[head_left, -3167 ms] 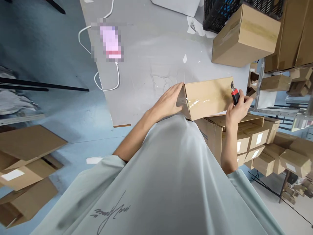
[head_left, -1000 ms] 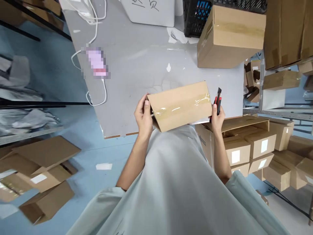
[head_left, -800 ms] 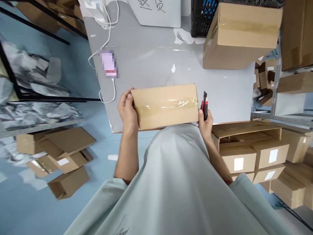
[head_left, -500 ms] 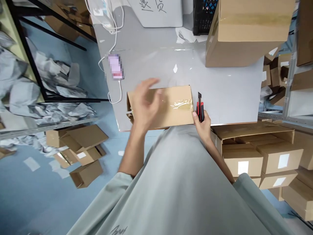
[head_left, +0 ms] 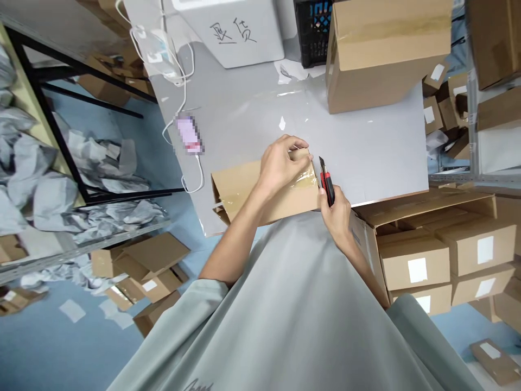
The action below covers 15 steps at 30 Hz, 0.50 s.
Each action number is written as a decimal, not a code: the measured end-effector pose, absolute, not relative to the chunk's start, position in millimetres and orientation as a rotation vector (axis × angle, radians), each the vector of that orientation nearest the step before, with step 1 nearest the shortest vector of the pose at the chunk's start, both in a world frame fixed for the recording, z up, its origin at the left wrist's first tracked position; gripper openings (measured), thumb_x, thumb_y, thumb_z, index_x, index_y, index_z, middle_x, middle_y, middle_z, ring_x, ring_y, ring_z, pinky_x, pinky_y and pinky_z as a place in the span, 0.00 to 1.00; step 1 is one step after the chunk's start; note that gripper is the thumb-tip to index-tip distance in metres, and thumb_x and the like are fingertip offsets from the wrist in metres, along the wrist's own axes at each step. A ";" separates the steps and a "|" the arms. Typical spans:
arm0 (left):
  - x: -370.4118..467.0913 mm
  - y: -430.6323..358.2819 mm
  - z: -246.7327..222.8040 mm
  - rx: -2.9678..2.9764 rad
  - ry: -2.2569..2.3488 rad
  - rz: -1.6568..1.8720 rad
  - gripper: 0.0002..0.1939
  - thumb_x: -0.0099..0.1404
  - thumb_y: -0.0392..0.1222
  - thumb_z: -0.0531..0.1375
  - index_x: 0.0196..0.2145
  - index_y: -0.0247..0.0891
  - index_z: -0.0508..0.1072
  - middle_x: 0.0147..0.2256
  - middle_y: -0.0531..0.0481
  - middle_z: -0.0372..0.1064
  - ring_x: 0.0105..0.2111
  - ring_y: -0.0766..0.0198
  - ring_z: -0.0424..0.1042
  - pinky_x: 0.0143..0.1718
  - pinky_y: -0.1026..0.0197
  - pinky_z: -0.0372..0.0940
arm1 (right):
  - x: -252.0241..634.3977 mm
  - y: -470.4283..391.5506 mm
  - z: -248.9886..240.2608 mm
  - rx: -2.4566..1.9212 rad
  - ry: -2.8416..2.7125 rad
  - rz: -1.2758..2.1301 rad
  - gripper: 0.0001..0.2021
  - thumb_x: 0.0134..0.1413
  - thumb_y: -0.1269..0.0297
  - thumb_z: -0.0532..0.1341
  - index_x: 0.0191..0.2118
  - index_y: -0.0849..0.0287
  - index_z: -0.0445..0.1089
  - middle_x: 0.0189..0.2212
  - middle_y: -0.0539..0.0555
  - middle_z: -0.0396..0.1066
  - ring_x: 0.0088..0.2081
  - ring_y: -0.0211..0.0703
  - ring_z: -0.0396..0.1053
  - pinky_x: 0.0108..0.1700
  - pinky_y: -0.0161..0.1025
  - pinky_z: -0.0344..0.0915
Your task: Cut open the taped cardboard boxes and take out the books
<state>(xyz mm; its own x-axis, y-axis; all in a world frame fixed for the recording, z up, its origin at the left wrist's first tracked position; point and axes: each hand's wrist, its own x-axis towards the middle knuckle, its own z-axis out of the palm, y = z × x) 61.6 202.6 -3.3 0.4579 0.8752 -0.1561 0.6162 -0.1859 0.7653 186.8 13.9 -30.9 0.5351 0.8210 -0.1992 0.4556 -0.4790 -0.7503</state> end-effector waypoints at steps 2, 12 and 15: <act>61.7 200.6 -3.1 1.905 1.243 0.404 0.10 0.70 0.43 0.70 0.49 0.44 0.84 0.54 0.46 0.82 0.53 0.51 0.80 0.56 0.49 0.74 | 186.9 7.3 -16.4 -2.101 -1.081 0.737 0.25 0.80 0.44 0.52 0.63 0.55 0.74 0.55 0.62 0.85 0.54 0.58 0.83 0.52 0.49 0.78; 58.3 195.5 -6.6 1.956 1.175 0.403 0.11 0.73 0.44 0.68 0.51 0.44 0.82 0.55 0.45 0.81 0.53 0.50 0.79 0.58 0.48 0.73 | 175.6 -2.9 26.5 -2.235 -1.322 0.755 0.27 0.84 0.56 0.50 0.77 0.58 0.66 0.63 0.65 0.81 0.62 0.60 0.82 0.62 0.54 0.80; 57.9 194.0 -8.0 1.974 1.168 0.407 0.10 0.74 0.44 0.68 0.52 0.45 0.82 0.56 0.45 0.81 0.55 0.49 0.79 0.58 0.49 0.72 | 171.0 -1.0 25.8 -2.256 -1.340 0.784 0.27 0.84 0.58 0.49 0.78 0.59 0.66 0.61 0.66 0.82 0.60 0.61 0.83 0.61 0.54 0.80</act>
